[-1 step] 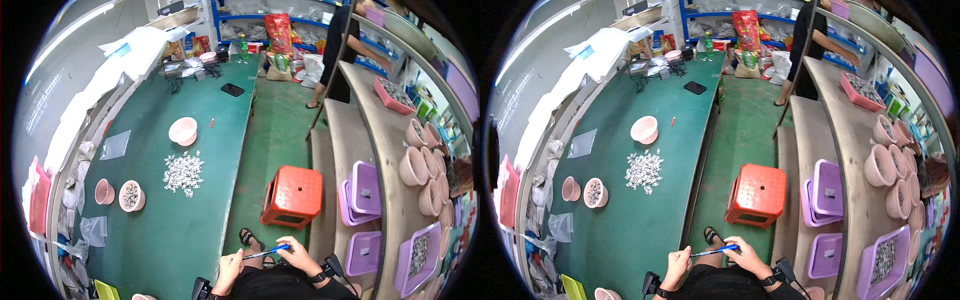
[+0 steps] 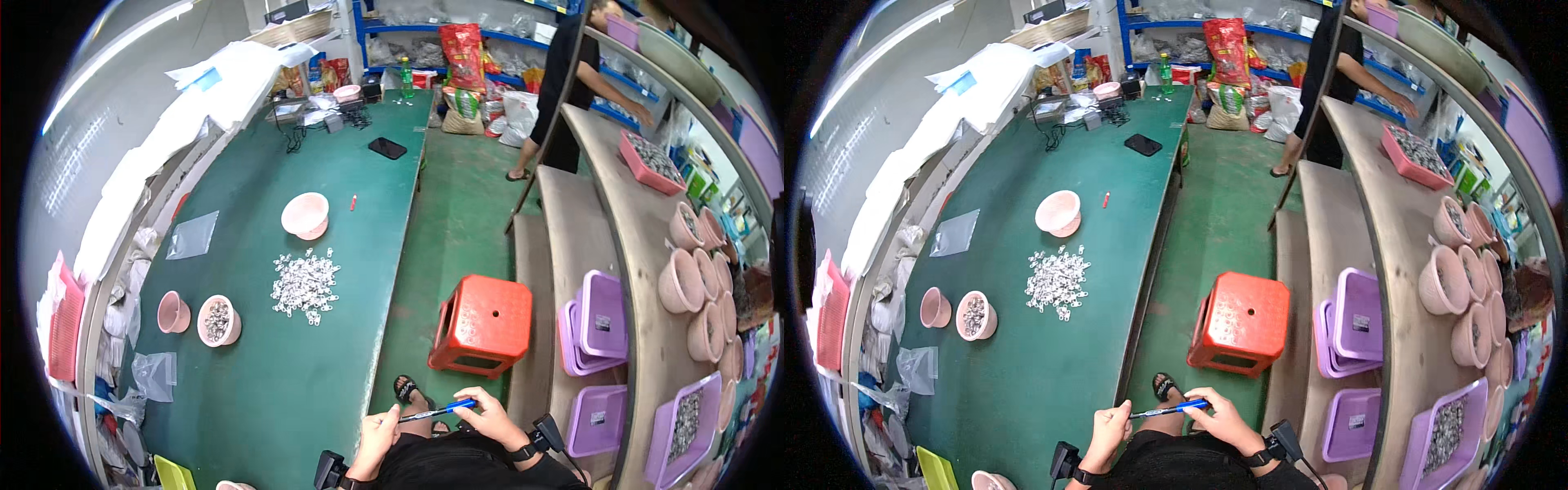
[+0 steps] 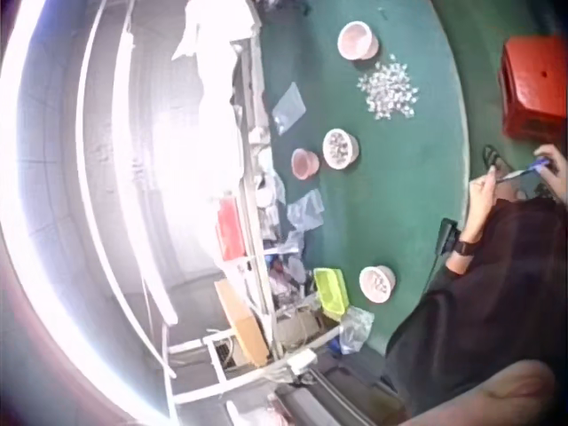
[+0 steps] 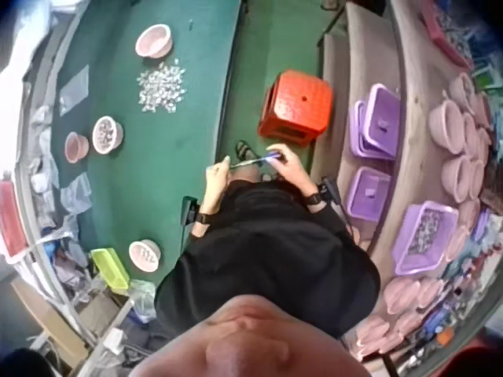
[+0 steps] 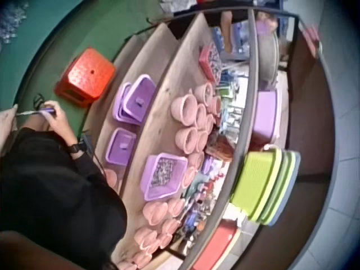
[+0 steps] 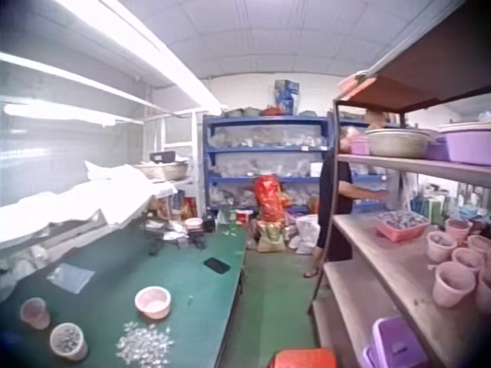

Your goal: Sorting small metal parts into bowls and trays, and retrieving additional parts from large storage bags.

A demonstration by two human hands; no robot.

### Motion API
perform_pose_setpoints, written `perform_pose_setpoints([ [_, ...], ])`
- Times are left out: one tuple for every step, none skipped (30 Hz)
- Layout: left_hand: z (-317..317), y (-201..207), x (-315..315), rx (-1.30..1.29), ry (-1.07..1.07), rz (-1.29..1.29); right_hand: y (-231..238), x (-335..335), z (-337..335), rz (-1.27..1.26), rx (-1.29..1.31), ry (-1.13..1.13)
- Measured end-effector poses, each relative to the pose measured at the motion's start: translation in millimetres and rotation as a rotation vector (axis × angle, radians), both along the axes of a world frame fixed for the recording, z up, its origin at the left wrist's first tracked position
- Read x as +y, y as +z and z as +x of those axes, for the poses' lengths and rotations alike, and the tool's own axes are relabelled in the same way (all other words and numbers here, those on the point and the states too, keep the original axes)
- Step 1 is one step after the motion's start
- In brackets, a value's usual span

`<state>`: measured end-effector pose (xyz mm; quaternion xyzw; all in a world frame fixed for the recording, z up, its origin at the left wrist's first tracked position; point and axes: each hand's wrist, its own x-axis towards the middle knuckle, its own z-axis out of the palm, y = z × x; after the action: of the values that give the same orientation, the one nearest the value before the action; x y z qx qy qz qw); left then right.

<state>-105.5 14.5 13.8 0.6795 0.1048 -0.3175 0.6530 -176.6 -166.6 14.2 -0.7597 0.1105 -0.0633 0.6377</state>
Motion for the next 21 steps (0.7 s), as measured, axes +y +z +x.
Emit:
perform_pose_setpoints([
  [13,1,-1,-0.017,-0.015,-0.022,-8,-9,15,-0.069,-0.041,0.134],
  [27,2,-1,-0.034,-0.035,-0.046,-9,-8,32,-0.081,-0.068,0.131],
  [41,3,-4,-0.039,-0.011,-0.053,-8,-12,49,-0.100,-0.095,0.129],
  [55,5,-5,-0.089,-0.013,-0.026,-8,-13,63,-0.108,-0.099,0.150],
  [69,6,-6,-0.137,-0.015,0.002,-10,-13,74,0.053,0.026,0.137],
  [78,4,-5,-0.147,-0.023,0.021,-10,-14,83,0.213,0.159,0.117],
  [87,4,-5,-0.145,-0.006,0.013,-9,-17,95,0.203,0.163,0.132],
  [96,5,-5,-0.140,0.030,-0.002,-11,-20,109,0.238,0.158,0.173],
  [101,6,-3,-0.131,0.063,-0.011,-10,-17,119,0.281,0.156,0.211],
  [106,6,-2,-0.139,0.105,-0.013,2,-12,130,0.255,0.043,0.223],
  [107,5,1,-0.133,0.117,-0.014,1,-11,134,0.254,0.051,0.234],
  [110,1,3,-0.093,0.162,-0.009,-1,-12,142,0.230,0.050,0.288],
  [112,-1,4,-0.052,0.207,-0.005,-1,-12,150,0.207,0.049,0.342],
  [114,-1,4,-0.049,0.226,-0.007,2,-11,158,0.250,0.129,0.355],
  [115,-1,4,-0.052,0.255,0.036,0,-12,165,0.245,0.135,0.370],
  [116,-2,4,-0.053,0.284,0.080,-5,-13,173,0.209,0.188,0.395],
  [119,-5,3,-0.045,0.301,0.078,-9,-15,181,0.173,0.243,0.421],
  [120,-8,3,-0.098,0.305,0.085,-10,-15,190,0.122,0.271,0.443],
  [120,-12,3,-0.147,0.311,0.098,-9,-15,199,0.125,0.269,0.470],
  [122,-15,0,-0.127,0.339,0.104,-9,-17,206,0.142,0.192,0.480],
  [126,-16,-2,-0.111,0.382,0.071,-10,-16,215,0.164,0.117,0.500],
])
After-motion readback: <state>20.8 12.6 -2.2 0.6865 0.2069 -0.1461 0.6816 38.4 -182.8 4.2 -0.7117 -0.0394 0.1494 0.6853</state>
